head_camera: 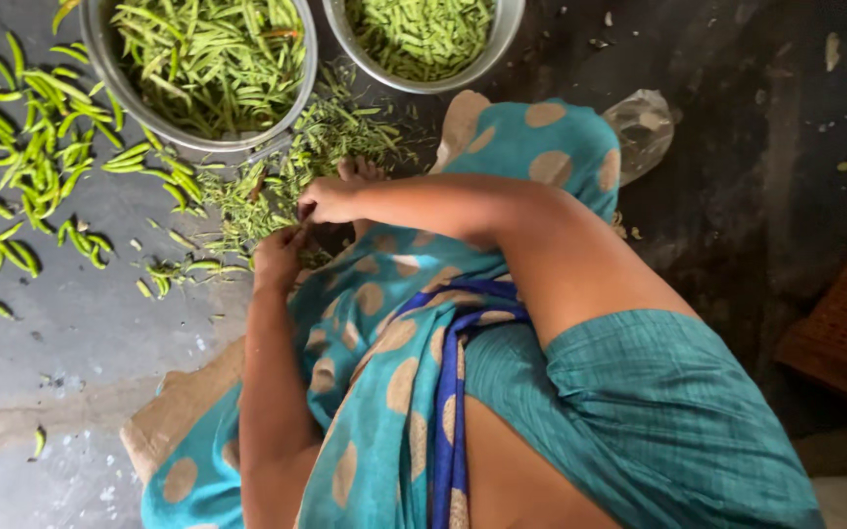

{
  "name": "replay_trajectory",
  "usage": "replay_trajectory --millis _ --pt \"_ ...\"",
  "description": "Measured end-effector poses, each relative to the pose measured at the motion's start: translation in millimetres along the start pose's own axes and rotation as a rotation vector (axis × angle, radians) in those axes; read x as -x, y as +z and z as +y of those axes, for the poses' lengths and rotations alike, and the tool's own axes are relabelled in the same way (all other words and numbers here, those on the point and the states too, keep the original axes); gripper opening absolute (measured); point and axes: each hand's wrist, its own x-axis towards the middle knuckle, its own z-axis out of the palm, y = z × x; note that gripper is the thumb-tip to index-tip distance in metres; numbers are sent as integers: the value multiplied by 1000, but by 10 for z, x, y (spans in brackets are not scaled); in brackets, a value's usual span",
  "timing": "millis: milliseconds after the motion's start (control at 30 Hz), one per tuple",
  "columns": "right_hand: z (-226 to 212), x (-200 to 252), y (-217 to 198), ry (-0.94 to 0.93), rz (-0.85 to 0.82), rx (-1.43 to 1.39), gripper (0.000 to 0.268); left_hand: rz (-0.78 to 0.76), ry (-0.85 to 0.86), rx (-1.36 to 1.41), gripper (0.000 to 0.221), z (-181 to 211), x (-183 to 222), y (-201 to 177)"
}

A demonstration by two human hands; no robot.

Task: The person sits on the floor and uses a fixed blade to chop green chilies into small pieces. The chopped pieces are collected in metal bowls while the stems and trimmings are discarded on the floor.

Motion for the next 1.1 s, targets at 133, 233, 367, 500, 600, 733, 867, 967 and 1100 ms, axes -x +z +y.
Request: replay_trajectory --millis 133,233,367,500,600,733,867,967,1100 --pt "89 23 177 -76 119 183 21 38 66 -86 32 -193 -99 191" --pt "59 -14 140 -209 84 133 25 49 101 -104 33 -276 -214 226" --pt "-8 92 -45 -197 242 309 34 15 50 -109 43 -226 -267 213" --pt "1 116 -223 107 167 100 28 213 94 121 38 -158 -210 146" --pt "26 20 -237 -31 190 7 22 317 64 283 28 -73 -202 166" --pt "-4 -86 -256 -26 168 -81 13 453 8 433 21 10 -223 161" --pt "-17 -110 -250 -26 134 -187 12 529 39 433 19 -14 -279 210" --pt "17 -132 -245 -26 147 -37 13 522 8 441 19 -53 -358 263" --pt "231 -182 -155 -3 54 -66 14 441 -67 493 20 -188 -374 310"
